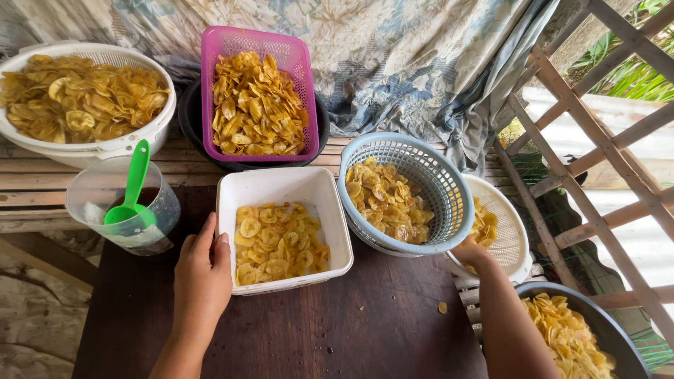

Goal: The person places fried banana chips into a container, adds a dark liquid using a measuring scoop, and then tosses the chips in the container by hand.

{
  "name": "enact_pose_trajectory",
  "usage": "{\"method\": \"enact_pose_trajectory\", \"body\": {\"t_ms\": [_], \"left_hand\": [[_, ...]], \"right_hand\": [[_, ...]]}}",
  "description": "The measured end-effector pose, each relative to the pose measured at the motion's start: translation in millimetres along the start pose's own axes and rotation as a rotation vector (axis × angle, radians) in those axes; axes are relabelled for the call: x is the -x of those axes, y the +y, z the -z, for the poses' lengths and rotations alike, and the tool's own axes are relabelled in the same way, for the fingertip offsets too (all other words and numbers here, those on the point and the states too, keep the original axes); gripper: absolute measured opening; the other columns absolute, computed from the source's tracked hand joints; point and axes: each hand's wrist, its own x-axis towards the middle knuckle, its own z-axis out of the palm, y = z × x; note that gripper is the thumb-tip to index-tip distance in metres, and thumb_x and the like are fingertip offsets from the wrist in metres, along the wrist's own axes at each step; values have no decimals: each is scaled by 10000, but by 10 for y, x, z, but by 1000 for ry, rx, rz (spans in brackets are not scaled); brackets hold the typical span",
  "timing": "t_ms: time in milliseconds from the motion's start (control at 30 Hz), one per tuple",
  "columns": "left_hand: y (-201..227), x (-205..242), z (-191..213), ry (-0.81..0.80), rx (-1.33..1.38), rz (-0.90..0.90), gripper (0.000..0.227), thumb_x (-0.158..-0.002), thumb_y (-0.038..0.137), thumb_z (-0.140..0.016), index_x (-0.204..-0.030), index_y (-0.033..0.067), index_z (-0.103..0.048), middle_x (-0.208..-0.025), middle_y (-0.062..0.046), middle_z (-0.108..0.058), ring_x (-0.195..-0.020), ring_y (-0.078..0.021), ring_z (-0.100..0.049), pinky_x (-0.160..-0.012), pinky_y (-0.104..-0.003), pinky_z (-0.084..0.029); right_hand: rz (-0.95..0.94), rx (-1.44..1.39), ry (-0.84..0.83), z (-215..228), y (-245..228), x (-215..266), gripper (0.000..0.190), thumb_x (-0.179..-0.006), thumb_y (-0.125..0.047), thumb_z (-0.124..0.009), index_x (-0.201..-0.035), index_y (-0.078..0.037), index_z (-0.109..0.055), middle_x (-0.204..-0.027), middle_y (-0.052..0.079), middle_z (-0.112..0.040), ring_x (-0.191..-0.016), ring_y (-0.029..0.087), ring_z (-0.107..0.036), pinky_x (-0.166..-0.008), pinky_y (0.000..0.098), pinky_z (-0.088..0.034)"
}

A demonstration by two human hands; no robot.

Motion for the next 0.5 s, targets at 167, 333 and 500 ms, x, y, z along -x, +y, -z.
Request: {"method": "enact_pose_trajectory", "body": {"t_ms": [167, 333, 500], "left_hand": [[54, -7, 21, -22, 6, 42, 434, -995, 205, -597, -1406, 64, -604, -901, -164, -607, -758, -314, -627, -697, -430, -523], [112, -11, 47, -52, 16, 90, 446, -1000, 215, -585, -1422, 72, -589, -890, -151, -603, -749, -293, -628, -692, -416, -525], [80, -20, 44, -48, 7, 57, 439, -1000, 203, -588, -1416, 63, -593, -893, -150, -601, -748, -290, -622, -688, -414, -522]], "right_hand": [[-96, -201, 93, -39, 79, 94, 910, -715, -448, -878, -1444, -25, -536, -1351, 246, -650, -1283, 356, -574, -1096, 449, -439], [-321, -257, 98, 48, 192, 150, 948, -700, -279, -911, -1515, -77, -471, -1204, 222, -711, -1042, 316, -731, -943, 410, -573], [-388, -795, 176, 320, 341, 54, 1069, -695, -159, -859, -1610, -151, -305, -1063, 235, -745, -843, 297, -675, -628, 402, -543]]}}
